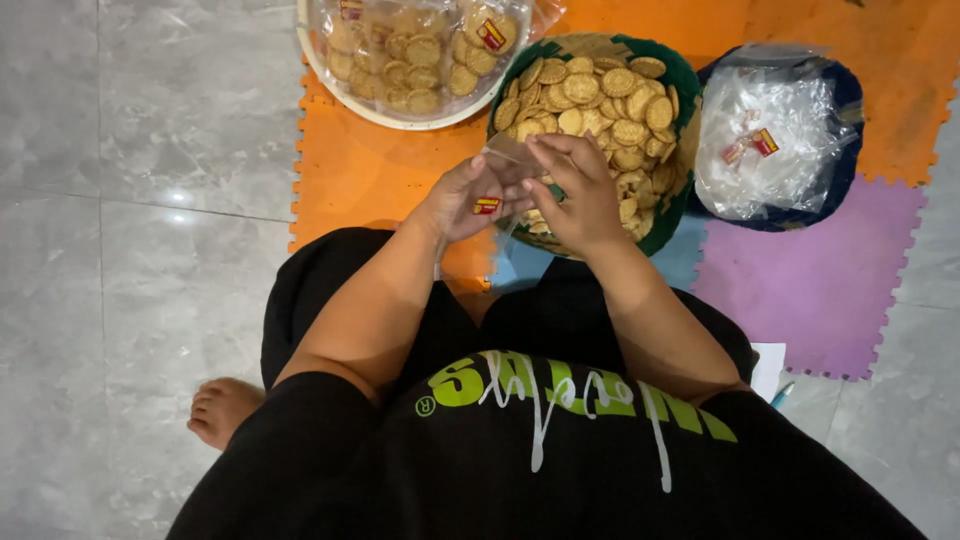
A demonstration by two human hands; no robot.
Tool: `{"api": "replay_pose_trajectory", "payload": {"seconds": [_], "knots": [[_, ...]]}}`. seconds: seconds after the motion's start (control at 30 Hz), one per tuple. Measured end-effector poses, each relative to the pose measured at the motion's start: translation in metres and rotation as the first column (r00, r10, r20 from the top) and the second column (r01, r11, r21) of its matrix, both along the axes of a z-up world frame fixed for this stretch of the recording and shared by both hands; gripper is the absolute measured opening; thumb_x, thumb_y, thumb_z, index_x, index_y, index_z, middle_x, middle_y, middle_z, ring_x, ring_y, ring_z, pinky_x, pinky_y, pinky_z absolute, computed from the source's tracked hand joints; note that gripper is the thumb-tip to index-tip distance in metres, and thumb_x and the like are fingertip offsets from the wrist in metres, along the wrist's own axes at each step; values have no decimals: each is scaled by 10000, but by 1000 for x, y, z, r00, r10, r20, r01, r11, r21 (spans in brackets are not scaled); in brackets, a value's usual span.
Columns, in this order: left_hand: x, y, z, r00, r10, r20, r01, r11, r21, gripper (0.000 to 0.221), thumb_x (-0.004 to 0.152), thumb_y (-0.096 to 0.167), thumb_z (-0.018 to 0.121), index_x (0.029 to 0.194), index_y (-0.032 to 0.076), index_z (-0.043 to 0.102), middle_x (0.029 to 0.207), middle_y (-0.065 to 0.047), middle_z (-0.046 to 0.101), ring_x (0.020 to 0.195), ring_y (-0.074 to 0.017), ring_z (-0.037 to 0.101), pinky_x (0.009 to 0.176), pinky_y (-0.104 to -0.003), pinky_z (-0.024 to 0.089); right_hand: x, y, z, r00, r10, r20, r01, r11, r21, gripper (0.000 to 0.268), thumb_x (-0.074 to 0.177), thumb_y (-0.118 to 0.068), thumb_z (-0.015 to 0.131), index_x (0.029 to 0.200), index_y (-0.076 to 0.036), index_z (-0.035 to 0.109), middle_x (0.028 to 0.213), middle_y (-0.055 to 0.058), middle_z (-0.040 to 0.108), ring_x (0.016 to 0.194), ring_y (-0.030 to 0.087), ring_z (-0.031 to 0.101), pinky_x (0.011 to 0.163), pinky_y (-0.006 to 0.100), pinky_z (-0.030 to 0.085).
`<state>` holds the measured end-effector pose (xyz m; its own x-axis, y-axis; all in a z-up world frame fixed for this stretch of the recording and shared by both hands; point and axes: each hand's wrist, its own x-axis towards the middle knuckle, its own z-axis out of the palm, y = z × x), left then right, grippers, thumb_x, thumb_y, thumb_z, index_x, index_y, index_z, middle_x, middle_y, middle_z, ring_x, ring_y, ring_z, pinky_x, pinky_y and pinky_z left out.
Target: A person sitting on the floor is manually packing round cookies into small individual plastic bags from a large green basket.
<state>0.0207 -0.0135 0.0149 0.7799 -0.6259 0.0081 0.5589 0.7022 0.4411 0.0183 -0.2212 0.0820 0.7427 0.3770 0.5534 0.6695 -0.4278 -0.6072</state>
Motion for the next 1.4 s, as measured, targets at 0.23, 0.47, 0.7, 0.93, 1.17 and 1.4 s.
{"api": "replay_pose_trajectory", "payload": {"seconds": [0.23, 0.47, 0.7, 0.93, 1.17, 1.4], "knots": [[-5, -2, 9, 999, -7, -38, 9, 999, 48, 438, 870, 534, 730, 1080, 149, 725, 1176, -75, 711, 1089, -241, 699, 1063, -490, 513, 0, 2, 2, 998, 50, -35, -49, 998, 44, 511, 996, -151, 745, 1474, -104, 570, 1263, 121, 563, 1092, 354, 596, 978, 522, 479], [-3, -9, 32, 997, -76, -18, 78, 989, 123, 669, 849, 750, 585, 1136, 152, 663, 1024, -19, 638, 961, -212, 670, 930, -412, 532, 0, 4, 6, 995, 100, 23, -100, 995, 1, 434, 992, -132, 747, 1403, -73, 622, 1142, 131, 589, 1050, 378, 604, 1006, 550, 454], [-3, -7, 12, 999, -37, -23, 42, 966, 254, 739, 853, 759, 563, 1251, 138, 608, 935, -37, 603, 923, -243, 679, 945, -434, 530, -6, 0, -7, 999, 35, -36, -35, 999, -11, 329, 967, -191, 802, 1248, -89, 666, 1133, 102, 578, 1137, 415, 593, 1117, 683, 296], [-9, -7, 22, 991, -78, 107, 30, 919, 393, 773, 868, 703, 586, 1360, 107, 581, 1066, -23, 672, 837, -143, 619, 903, -381, 534, -12, 0, 6, 973, 115, -198, -139, 984, -112, 202, 972, -291, 809, 966, -110, 719, 978, 104, 704, 1256, 397, 608, 1186, 714, 41], [-7, -1, 26, 977, -201, 75, 146, 879, 454, 703, 838, 263, 763, 1462, 43, 526, 1020, -89, 701, 914, -178, 714, 875, -379, 612, -6, -21, 21, 795, 332, -507, -379, 925, 11, 150, 879, -288, 840, 873, -168, 750, 1034, 23, 770, 1355, 366, 557, 1152, 778, 102], [-3, 10, 31, 956, -236, 176, 53, 726, 685, 809, 884, 250, 826, 1556, 63, 418, 1322, -191, 622, 1172, -270, 610, 1005, -418, 551, 13, -57, 0, 781, 228, -582, -334, 939, -81, 152, 836, -269, 871, 861, -153, 775, 1187, 89, 740, 1464, 449, 402, 1145, 792, 96]]}}
